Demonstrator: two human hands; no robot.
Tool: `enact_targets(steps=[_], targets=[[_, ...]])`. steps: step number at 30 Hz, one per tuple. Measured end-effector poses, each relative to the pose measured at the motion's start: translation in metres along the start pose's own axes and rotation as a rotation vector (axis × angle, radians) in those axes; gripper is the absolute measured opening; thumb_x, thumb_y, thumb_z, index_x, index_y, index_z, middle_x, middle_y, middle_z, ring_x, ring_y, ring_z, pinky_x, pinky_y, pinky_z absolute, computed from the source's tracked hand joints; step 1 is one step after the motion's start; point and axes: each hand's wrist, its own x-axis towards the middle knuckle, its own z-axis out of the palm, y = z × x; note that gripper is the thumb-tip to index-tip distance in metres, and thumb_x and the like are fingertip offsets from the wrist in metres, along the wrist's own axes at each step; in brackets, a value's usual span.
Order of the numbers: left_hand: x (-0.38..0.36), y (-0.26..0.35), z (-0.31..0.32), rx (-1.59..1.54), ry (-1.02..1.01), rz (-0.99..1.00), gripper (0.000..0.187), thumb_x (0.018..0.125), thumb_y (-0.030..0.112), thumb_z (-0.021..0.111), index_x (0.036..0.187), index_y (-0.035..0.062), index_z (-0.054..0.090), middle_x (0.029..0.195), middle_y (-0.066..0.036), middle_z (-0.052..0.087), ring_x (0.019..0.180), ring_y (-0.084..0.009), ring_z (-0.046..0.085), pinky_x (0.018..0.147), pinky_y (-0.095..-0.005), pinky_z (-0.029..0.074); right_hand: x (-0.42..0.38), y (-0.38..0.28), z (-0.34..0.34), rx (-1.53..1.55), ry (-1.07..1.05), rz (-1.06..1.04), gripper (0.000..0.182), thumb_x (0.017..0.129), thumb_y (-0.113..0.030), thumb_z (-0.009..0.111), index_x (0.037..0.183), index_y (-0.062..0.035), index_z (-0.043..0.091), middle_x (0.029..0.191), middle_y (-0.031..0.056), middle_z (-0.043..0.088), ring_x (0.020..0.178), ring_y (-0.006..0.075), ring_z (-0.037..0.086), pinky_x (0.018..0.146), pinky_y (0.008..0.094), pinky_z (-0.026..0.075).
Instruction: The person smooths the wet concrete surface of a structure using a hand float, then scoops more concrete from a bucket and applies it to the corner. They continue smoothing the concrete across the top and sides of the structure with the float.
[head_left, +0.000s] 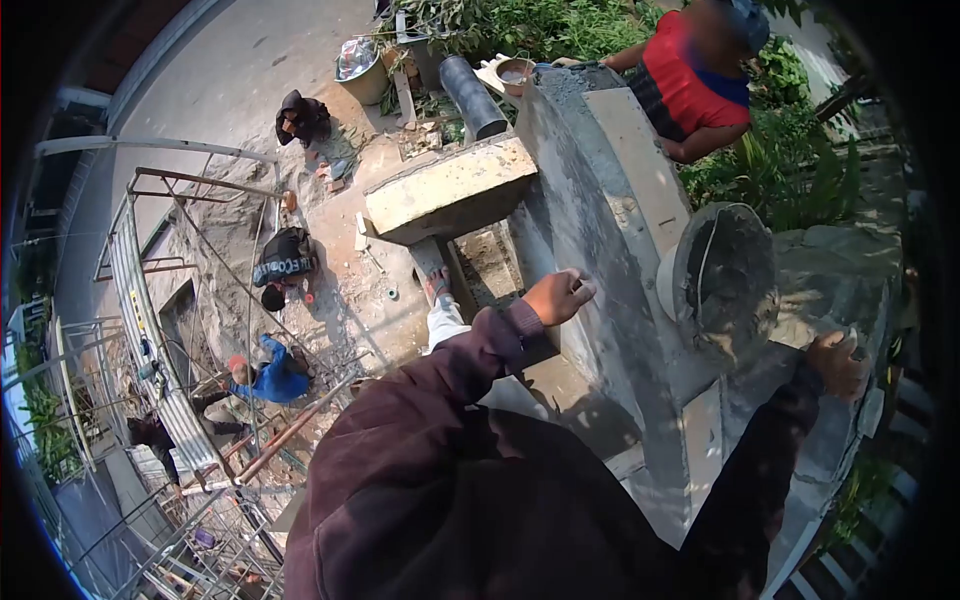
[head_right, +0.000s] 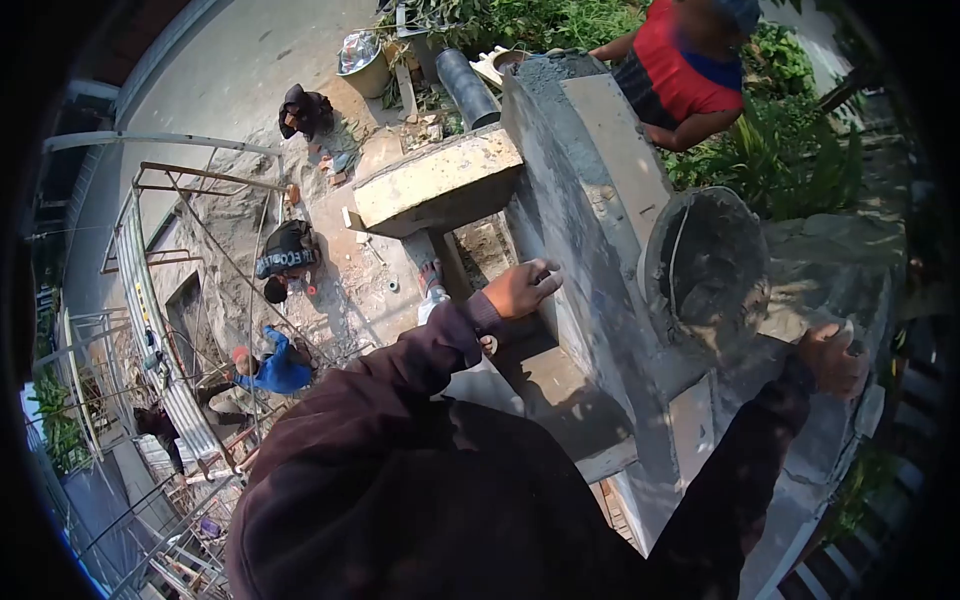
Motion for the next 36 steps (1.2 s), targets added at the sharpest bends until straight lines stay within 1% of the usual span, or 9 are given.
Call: enact_targets(steps=[6, 8, 13, 16, 19, 22, 26, 29, 36], targets=[[-0.158, -0.217, -0.087, 0.442, 0.085, -0.711, 0.045, 0.085, 0.038, 0.056, 0.107, -0.0011, 0.06, 0.105, -0.023, 0.062, 0.103, -0.0362, 0.058, 0.088, -0.0392, 0.045, 0.012, -0.006, -0.014, 0.059, 0.088, -0.015, 0.01, 0.066, -0.03, 0.067, 0.074, -0.0288, 0.061, 0.099, 0.0029, 0.053, 0.088, 0.0274, 0.051, 0.072, 0.043, 0.043], [-0.218, -0.3, -0.099, 0.583, 0.105, -0.839, 0.033, 0.084, 0.034, 0.055, 0.097, 0.006, 0.065, 0.096, -0.02, 0.065, 0.089, -0.0381, 0.062, 0.075, -0.0428, 0.049, 0.01, -0.005, -0.011, 0.05, 0.101, -0.012, 0.01, 0.066, -0.029, 0.067, 0.074, -0.0291, 0.062, 0.098, 0.0022, 0.053, 0.087, 0.0263, 0.052, 0.07, 0.0416, 0.044], [-0.301, -0.357, -0.096, 0.5, 0.287, -0.834, 0.027, 0.084, 0.029, 0.053, 0.086, 0.0047, 0.065, 0.078, -0.016, 0.065, 0.071, -0.0309, 0.062, 0.061, -0.0404, 0.047, 0.015, -0.007, -0.018, 0.048, 0.098, -0.022, 0.009, 0.066, -0.027, 0.068, 0.072, -0.03, 0.063, 0.096, 0.0006, 0.055, 0.085, 0.0248, 0.054, 0.069, 0.0397, 0.045], [-0.291, -0.352, -0.087, 0.324, 0.345, -0.86, 0.025, 0.084, 0.027, 0.053, 0.086, 0.0033, 0.063, 0.076, -0.012, 0.064, 0.065, -0.0224, 0.062, 0.057, -0.0359, 0.046, 0.008, -0.002, -0.006, 0.013, 0.06, -0.026, 0.007, 0.066, -0.027, 0.068, 0.071, -0.0297, 0.064, 0.095, -0.0001, 0.056, 0.086, 0.0241, 0.055, 0.069, 0.0403, 0.045], [-0.266, -0.437, -0.065, 0.055, 0.414, -0.731, 0.026, 0.084, 0.026, 0.054, 0.092, 0.0022, 0.062, 0.079, -0.008, 0.064, 0.066, -0.0164, 0.06, 0.056, -0.0335, 0.045, 0.012, -0.005, -0.014, -0.004, 0.03, -0.011, 0.006, 0.066, -0.027, 0.068, 0.071, -0.0269, 0.064, 0.093, -0.0007, 0.057, 0.086, 0.0228, 0.057, 0.069, 0.0408, 0.045], [-0.216, -0.323, -0.092, 0.071, 0.327, -0.748, 0.03, 0.085, 0.026, 0.053, 0.1, 0.0015, 0.061, 0.084, -0.01, 0.065, 0.074, -0.0188, 0.061, 0.063, -0.0341, 0.047, 0.001, 0.0, 0.009, -0.03, 0.053, 0.078, 0.007, 0.068, -0.027, 0.068, 0.071, -0.0239, 0.063, 0.091, -0.0001, 0.058, 0.083, 0.0231, 0.059, 0.068, 0.0404, 0.045], [-0.157, -0.241, -0.137, 0.229, 0.25, -0.697, 0.038, 0.085, 0.031, 0.056, 0.111, 0.0022, 0.058, 0.1, -0.021, 0.065, 0.097, -0.0329, 0.061, 0.084, -0.0373, 0.046, 0.012, -0.003, -0.016, -0.126, -0.087, -0.039, 0.01, 0.07, -0.028, 0.067, 0.071, -0.0201, 0.062, 0.086, 0.0028, 0.058, 0.075, 0.0252, 0.06, 0.059, 0.0404, 0.046], [-0.1, -0.255, -0.163, 0.291, 0.289, -0.647, 0.04, 0.086, 0.031, 0.056, 0.113, 0.0014, 0.056, 0.098, -0.022, 0.064, 0.095, -0.0367, 0.061, 0.083, -0.0405, 0.047, 0.007, 0.003, -0.016, -0.139, -0.2, -0.086, 0.012, 0.07, -0.029, 0.066, 0.074, -0.0185, 0.064, 0.088, 0.0059, 0.059, 0.073, 0.0267, 0.06, 0.056, 0.0414, 0.046], [0.117, -0.272, -0.208, 0.923, 0.054, -0.224, 0.066, 0.078, 0.03, 0.065, 0.135, 0.0106, 0.038, 0.136, -0.016, 0.038, 0.127, -0.0354, 0.033, 0.101, -0.0501, 0.03, 0.011, 0.015, -0.016, -0.214, -0.169, -0.276, 0.025, 0.077, -0.04, 0.061, 0.081, -0.0154, 0.063, 0.083, 0.0091, 0.062, 0.068, 0.0302, 0.06, 0.054, 0.0442, 0.045]])
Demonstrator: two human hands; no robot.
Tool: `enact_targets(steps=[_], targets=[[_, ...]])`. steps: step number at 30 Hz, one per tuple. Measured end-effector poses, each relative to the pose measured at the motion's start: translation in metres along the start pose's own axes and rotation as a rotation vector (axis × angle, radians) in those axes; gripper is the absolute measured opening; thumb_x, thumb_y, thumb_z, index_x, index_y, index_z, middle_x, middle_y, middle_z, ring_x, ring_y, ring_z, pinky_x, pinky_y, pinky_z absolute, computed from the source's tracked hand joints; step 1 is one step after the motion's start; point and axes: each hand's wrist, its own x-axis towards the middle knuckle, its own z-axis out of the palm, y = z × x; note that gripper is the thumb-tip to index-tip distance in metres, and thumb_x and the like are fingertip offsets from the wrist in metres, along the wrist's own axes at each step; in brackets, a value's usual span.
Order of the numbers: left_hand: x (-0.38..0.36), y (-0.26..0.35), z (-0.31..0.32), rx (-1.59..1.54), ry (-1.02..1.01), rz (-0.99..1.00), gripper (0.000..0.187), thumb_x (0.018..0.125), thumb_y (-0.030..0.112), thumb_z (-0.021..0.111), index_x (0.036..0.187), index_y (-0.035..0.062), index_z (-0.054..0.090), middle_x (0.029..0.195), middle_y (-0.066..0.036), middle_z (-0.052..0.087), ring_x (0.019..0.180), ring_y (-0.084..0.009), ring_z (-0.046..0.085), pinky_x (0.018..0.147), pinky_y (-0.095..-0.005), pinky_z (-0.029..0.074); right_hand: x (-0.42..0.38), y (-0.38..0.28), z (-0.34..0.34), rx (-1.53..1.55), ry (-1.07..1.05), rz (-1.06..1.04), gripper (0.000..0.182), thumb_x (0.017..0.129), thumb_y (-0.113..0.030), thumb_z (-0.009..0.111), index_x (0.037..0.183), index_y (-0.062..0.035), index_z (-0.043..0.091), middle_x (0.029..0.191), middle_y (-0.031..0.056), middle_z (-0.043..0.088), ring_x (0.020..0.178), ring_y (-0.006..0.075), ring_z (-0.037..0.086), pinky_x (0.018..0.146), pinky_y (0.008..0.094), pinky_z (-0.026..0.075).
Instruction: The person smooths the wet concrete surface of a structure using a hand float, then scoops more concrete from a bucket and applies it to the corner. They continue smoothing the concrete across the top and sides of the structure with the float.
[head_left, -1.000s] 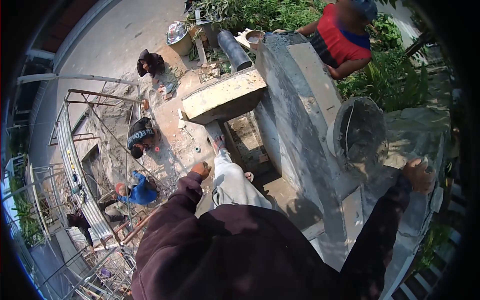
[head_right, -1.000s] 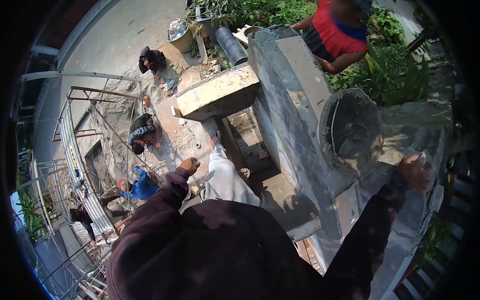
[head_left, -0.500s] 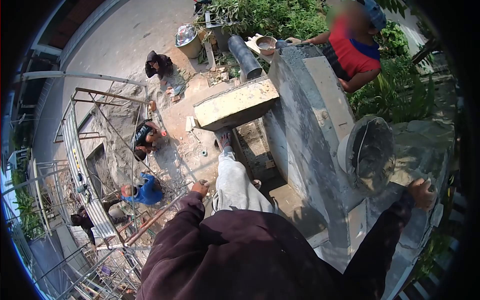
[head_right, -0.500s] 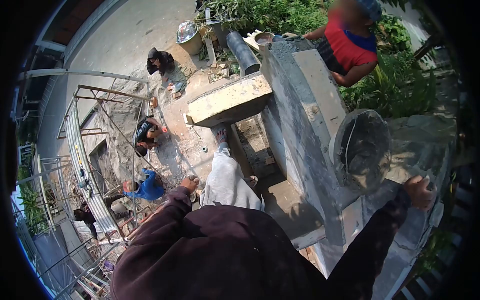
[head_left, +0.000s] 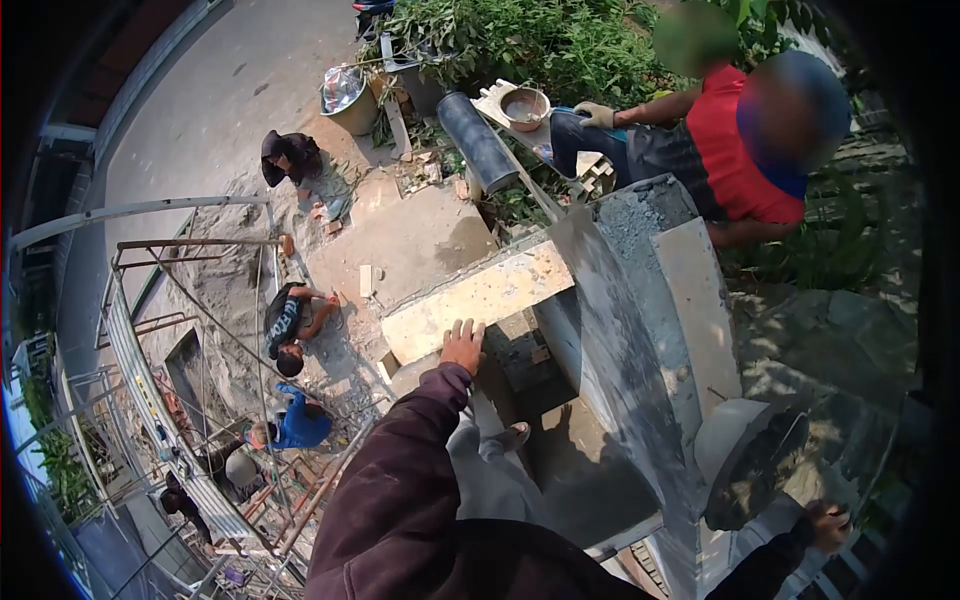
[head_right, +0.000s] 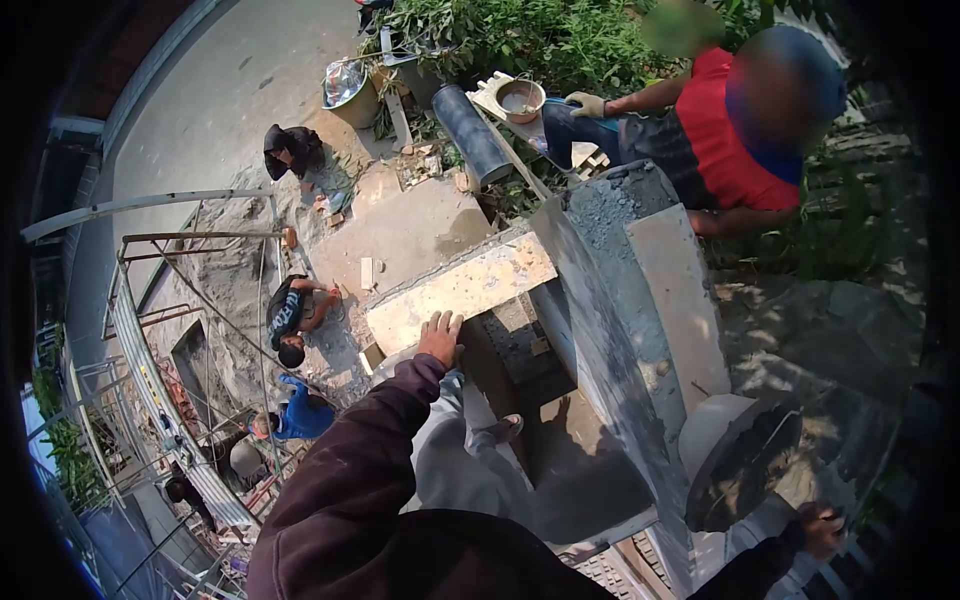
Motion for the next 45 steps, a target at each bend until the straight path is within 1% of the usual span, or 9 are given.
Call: enact_targets(steps=[5, 8, 13, 16, 32, 36, 40, 41, 45], targets=[[0.127, 0.003, 0.039, 0.288, 0.37, 0.55, 0.089, 0.071, 0.033, 0.07, 0.144, 0.0188, 0.02, 0.148, -0.015, 0.019, 0.138, -0.0356, 0.015, 0.11, -0.0523, 0.016, -0.02, 0.031, 0.026, -0.148, -0.179, -0.075, 0.029, 0.079, -0.041, 0.06, 0.082, -0.0122, 0.061, 0.081, 0.0089, 0.061, 0.063, 0.0292, 0.058, 0.053, 0.044, 0.044], [0.147, 0.016, 0.003, 0.04, -0.107, 0.4, 0.083, 0.076, 0.029, 0.065, 0.144, 0.022, 0.018, 0.15, -0.014, 0.014, 0.139, -0.035, 0.011, 0.11, -0.0528, 0.014, -0.035, 0.043, 0.033, -0.303, -0.433, -0.079, 0.04, 0.082, -0.043, 0.058, 0.102, -0.0091, 0.054, 0.104, 0.0161, 0.052, 0.088, 0.0329, 0.051, 0.074, 0.0485, 0.04], [0.161, 0.013, 0.055, 0.086, -0.067, 0.305, 0.062, 0.09, 0.026, 0.042, 0.145, 0.0247, 0.015, 0.153, -0.004, 0.007, 0.14, -0.0334, 0.007, 0.107, -0.0611, 0.011, -0.038, 0.038, 0.017, -0.599, -0.967, -0.169, 0.067, 0.089, -0.047, 0.049, 0.134, -0.0008, 0.032, 0.14, 0.0297, 0.028, 0.129, 0.0423, 0.028, 0.103, 0.0557, 0.025], [0.164, 0.011, 0.053, 0.052, -0.168, 0.321, 0.058, 0.092, 0.025, 0.036, 0.145, 0.0261, 0.015, 0.153, -0.004, 0.007, 0.14, -0.0335, 0.006, 0.106, -0.0625, 0.01, -0.051, 0.065, 0.046, -0.34, -1.084, 0.233, 0.073, 0.091, -0.05, 0.042, 0.142, -0.007, 0.014, 0.147, 0.0292, 0.001, 0.135, 0.0464, 0.004, 0.107, 0.0596, 0.009], [0.172, 0.01, 0.042, 0.025, -0.381, 0.32, 0.086, 0.076, 0.025, 0.06, 0.146, 0.0306, 0.01, 0.154, -0.005, 0.002, 0.14, -0.0361, 0.003, 0.101, -0.0656, 0.01, -0.09, 0.107, 0.069, -0.217, -0.966, 0.605, 0.074, 0.088, -0.047, 0.052, 0.144, -0.0176, 0.014, 0.148, 0.0286, 0.002, 0.135, 0.0478, 0.003, 0.107, 0.061, 0.012], [0.172, 0.011, 0.042, 0.037, -0.41, 0.319, 0.071, 0.084, 0.028, 0.05, 0.145, 0.0307, 0.015, 0.153, -0.006, 0.005, 0.139, -0.0376, 0.006, 0.1, -0.0668, 0.011, -0.074, 0.094, 0.034, -0.33, -0.436, -0.496, 0.066, 0.089, -0.042, 0.053, 0.139, -0.0147, 0.02, 0.142, 0.0364, 0.005, 0.13, 0.0554, 0.007, 0.1, 0.0684, 0.015], [0.166, 0.005, 0.067, 0.034, -0.278, 0.342, 0.061, 0.088, 0.03, 0.043, 0.143, 0.0306, 0.017, 0.152, -0.008, 0.007, 0.138, -0.0389, 0.009, 0.099, -0.0682, 0.011, -0.116, 0.133, 0.064, -0.48, -0.568, -0.361, 0.06, 0.091, -0.037, 0.052, 0.136, -0.0099, 0.024, 0.141, 0.0343, 0.012, 0.129, 0.0569, 0.009, 0.093, 0.074, 0.016], [0.167, 0.005, 0.065, 0.047, -0.288, 0.34, 0.061, 0.088, 0.03, 0.043, 0.143, 0.0305, 0.017, 0.152, -0.009, 0.007, 0.138, -0.0391, 0.009, 0.099, -0.0682, 0.011, -0.104, 0.116, 0.06, -0.135, -0.729, 0.229, 0.053, 0.091, -0.036, 0.051, 0.134, -0.0126, 0.029, 0.141, 0.0313, 0.018, 0.127, 0.0585, 0.014, 0.09, 0.0764, 0.018], [0.169, 0.008, 0.056, 0.069, -0.343, 0.328, 0.062, 0.087, 0.029, 0.044, 0.143, 0.0303, 0.017, 0.152, -0.009, 0.006, 0.138, -0.0403, 0.008, 0.099, -0.0675, 0.01, -0.087, 0.118, 0.046, -0.727, -0.59, -0.577, 0.045, 0.078, -0.057, 0.058, 0.101, -0.0185, 0.062, 0.105, 0.0067, 0.058, 0.091, 0.0239, 0.056, 0.077, 0.042, 0.042]])
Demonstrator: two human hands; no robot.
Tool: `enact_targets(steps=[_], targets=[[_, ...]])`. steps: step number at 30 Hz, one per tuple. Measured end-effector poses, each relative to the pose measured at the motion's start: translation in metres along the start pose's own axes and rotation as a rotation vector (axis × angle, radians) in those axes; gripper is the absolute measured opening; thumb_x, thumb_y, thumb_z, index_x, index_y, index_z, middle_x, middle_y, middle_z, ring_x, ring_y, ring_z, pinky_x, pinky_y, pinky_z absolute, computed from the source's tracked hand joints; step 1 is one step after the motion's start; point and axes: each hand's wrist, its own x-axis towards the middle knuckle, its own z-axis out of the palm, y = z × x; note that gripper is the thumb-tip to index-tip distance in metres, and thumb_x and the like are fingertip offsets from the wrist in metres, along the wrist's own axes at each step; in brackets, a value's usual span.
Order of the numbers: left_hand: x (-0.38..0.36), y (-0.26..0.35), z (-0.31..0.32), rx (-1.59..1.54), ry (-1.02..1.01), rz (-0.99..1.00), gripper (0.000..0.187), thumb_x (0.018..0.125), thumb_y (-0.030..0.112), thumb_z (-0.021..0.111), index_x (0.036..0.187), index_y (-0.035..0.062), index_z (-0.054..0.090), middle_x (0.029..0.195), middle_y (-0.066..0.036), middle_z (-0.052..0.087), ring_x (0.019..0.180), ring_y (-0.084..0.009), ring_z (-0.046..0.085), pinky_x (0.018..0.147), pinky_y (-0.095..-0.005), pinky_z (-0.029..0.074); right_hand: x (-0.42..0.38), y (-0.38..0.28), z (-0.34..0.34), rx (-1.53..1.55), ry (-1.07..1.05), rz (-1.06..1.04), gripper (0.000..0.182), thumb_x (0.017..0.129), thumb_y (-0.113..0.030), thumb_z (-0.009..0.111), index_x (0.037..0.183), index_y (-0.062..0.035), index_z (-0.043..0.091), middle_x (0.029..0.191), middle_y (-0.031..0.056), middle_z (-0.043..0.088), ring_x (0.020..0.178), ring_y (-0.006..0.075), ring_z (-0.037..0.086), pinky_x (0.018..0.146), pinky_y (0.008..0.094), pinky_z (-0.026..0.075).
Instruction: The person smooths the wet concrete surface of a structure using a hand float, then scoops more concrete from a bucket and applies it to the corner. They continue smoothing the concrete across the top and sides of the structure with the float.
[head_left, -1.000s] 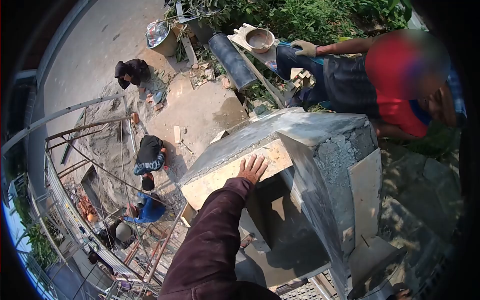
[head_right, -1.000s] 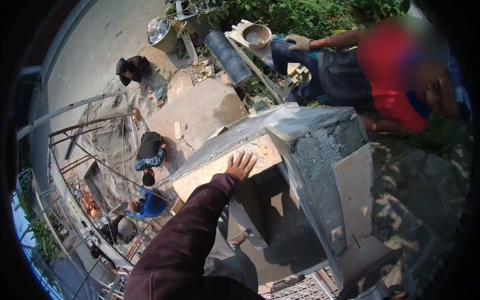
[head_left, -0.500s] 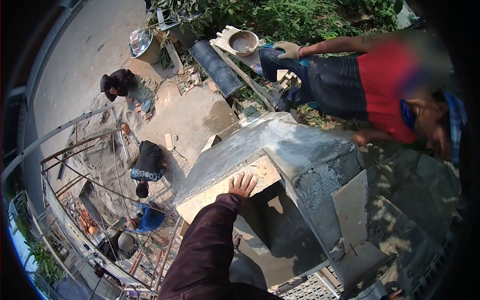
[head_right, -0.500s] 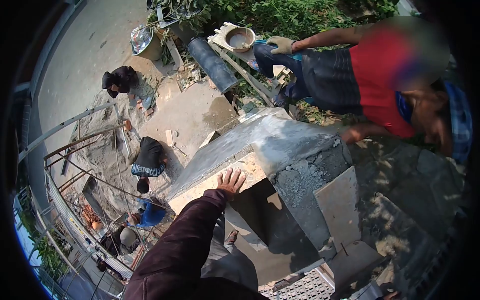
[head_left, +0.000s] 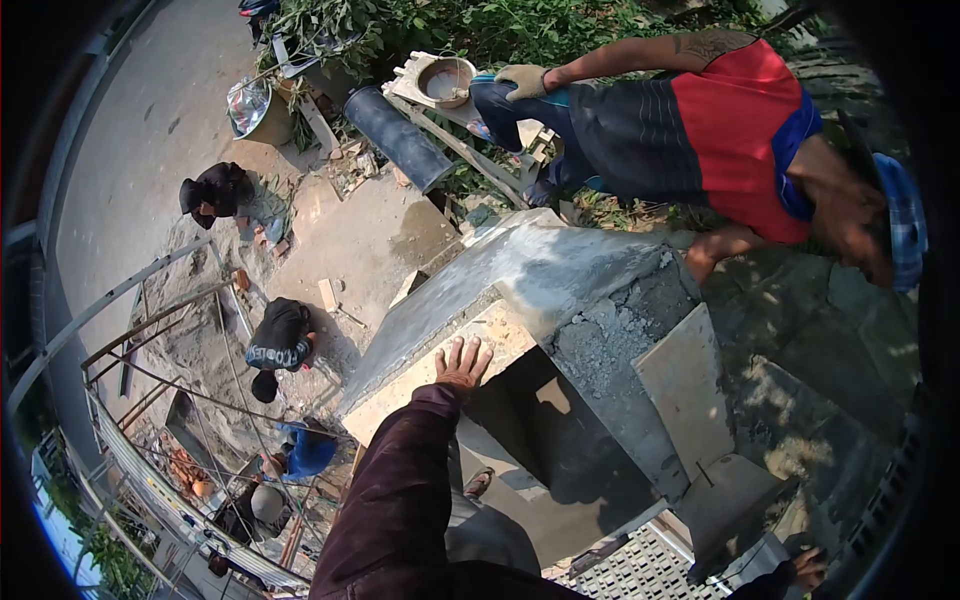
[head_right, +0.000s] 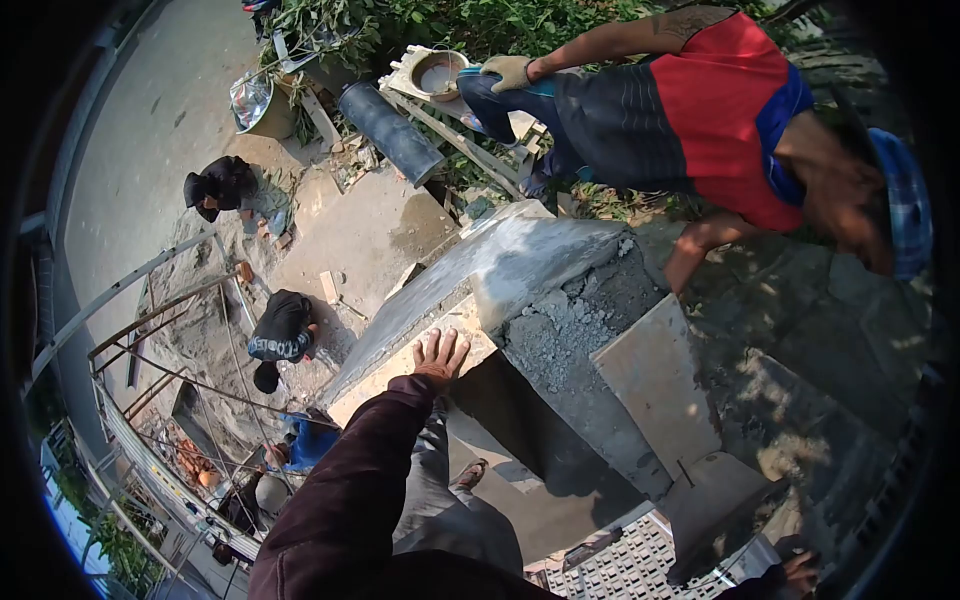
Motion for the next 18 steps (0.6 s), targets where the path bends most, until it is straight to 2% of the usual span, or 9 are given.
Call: enact_targets(steps=[2, 3, 4, 6, 9, 13, 15, 17, 18], targets=[[-0.002, 0.003, -0.015, 0.012, -0.07, -0.014, 0.063, 0.087, 0.028, 0.044, 0.143, 0.0305, 0.016, 0.152, -0.01, 0.005, 0.138, -0.0406, 0.007, 0.1, -0.0665, 0.01, 0.027, 0.008, -0.079, 0.145, -0.024, 0.26, 0.045, 0.078, -0.059, 0.057, 0.1, -0.0203, 0.062, 0.102, 0.0046, 0.058, 0.09, 0.0229, 0.056, 0.076, 0.0413, 0.043], [0.002, -0.002, 0.006, 0.009, 0.019, -0.002, 0.074, 0.082, 0.027, 0.054, 0.144, 0.0309, 0.013, 0.153, -0.01, 0.003, 0.138, -0.0405, 0.004, 0.101, -0.0657, 0.01, 0.036, 0.009, -0.093, 0.221, -0.032, 0.391, 0.045, 0.078, -0.061, 0.056, 0.099, -0.0212, 0.062, 0.101, 0.0036, 0.058, 0.089, 0.0224, 0.056, 0.075, 0.0409, 0.043], [-0.001, 0.002, -0.005, -0.003, -0.043, -0.01, 0.083, 0.077, 0.026, 0.06, 0.145, 0.0311, 0.012, 0.153, -0.01, 0.002, 0.139, -0.0402, 0.003, 0.102, -0.0651, 0.009, 0.035, 0.01, -0.084, 0.361, 0.075, 0.396, 0.044, 0.079, -0.062, 0.055, 0.098, -0.0226, 0.062, 0.098, 0.0006, 0.058, 0.088, 0.0209, 0.057, 0.073, 0.0404, 0.042], [-0.003, 0.006, -0.028, -0.042, -0.112, -0.026, 0.109, 0.061, 0.022, 0.077, 0.145, 0.0317, 0.008, 0.153, -0.01, -0.001, 0.139, -0.0397, 0.0, 0.103, -0.0638, 0.009, 0.04, 0.007, -0.094, 0.267, 0.082, 0.393, 0.043, 0.078, -0.061, 0.055, 0.096, -0.0232, 0.063, 0.097, -0.0006, 0.058, 0.086, 0.0203, 0.057, 0.071, 0.0396, 0.042], [-0.006, 0.006, -0.03, -0.047, -0.067, -0.018, 0.115, 0.058, 0.022, 0.08, 0.145, 0.0326, 0.007, 0.153, -0.009, -0.002, 0.14, -0.0385, -0.001, 0.104, -0.0635, 0.01, 0.047, 0.002, -0.102, 0.273, 0.15, 0.395, 0.042, 0.078, -0.061, 0.055, 0.094, -0.0231, 0.062, 0.096, -0.0012, 0.058, 0.084, 0.02, 0.057, 0.069, 0.0392, 0.042], [-0.008, 0.008, -0.031, -0.051, -0.034, -0.03, 0.115, 0.057, 0.021, 0.081, 0.145, 0.0347, 0.008, 0.154, -0.007, -0.002, 0.14, -0.0378, -0.001, 0.104, -0.063, 0.009, 0.035, -0.014, -0.091, 0.225, 0.413, 0.166, 0.072, 0.085, -0.054, 0.054, 0.138, -0.0153, 0.024, 0.145, 0.0277, 0.011, 0.132, 0.0533, 0.005, 0.103, 0.065, 0.015], [-0.007, 0.008, -0.032, -0.045, -0.039, -0.043, 0.117, 0.056, 0.022, 0.082, 0.145, 0.0361, 0.008, 0.154, -0.007, -0.003, 0.14, -0.0371, -0.002, 0.105, -0.062, 0.008, 0.049, 0.004, -0.123, 0.218, 0.264, 0.218, 0.047, 0.081, -0.059, 0.055, 0.105, -0.019, 0.049, 0.11, 0.0089, 0.043, 0.098, 0.0324, 0.04, 0.077, 0.0484, 0.033], [-0.007, 0.008, -0.031, -0.038, -0.023, -0.048, 0.115, 0.057, 0.024, 0.081, 0.145, 0.0357, 0.008, 0.154, -0.007, -0.003, 0.14, -0.0372, -0.003, 0.106, -0.0613, 0.008, 0.039, -0.002, -0.086, 0.406, 0.235, 0.423, 0.044, 0.079, -0.061, 0.055, 0.088, -0.019, 0.059, 0.091, 0.0003, 0.059, 0.08, 0.0243, 0.057, 0.063, 0.0416, 0.041], [-0.013, 0.014, -0.029, -0.028, -0.029, -0.033, 0.115, 0.057, 0.024, 0.081, 0.145, 0.0357, 0.008, 0.154, -0.007, -0.003, 0.14, -0.0372, -0.003, 0.106, -0.0613, 0.008, 0.035, -0.007, -0.092, 0.306, -0.158, 0.282, 0.038, 0.084, -0.051, 0.057, 0.107, -0.0199, 0.055, 0.109, 0.0018, 0.057, 0.088, 0.0246, 0.055, 0.059, 0.046, 0.042]])
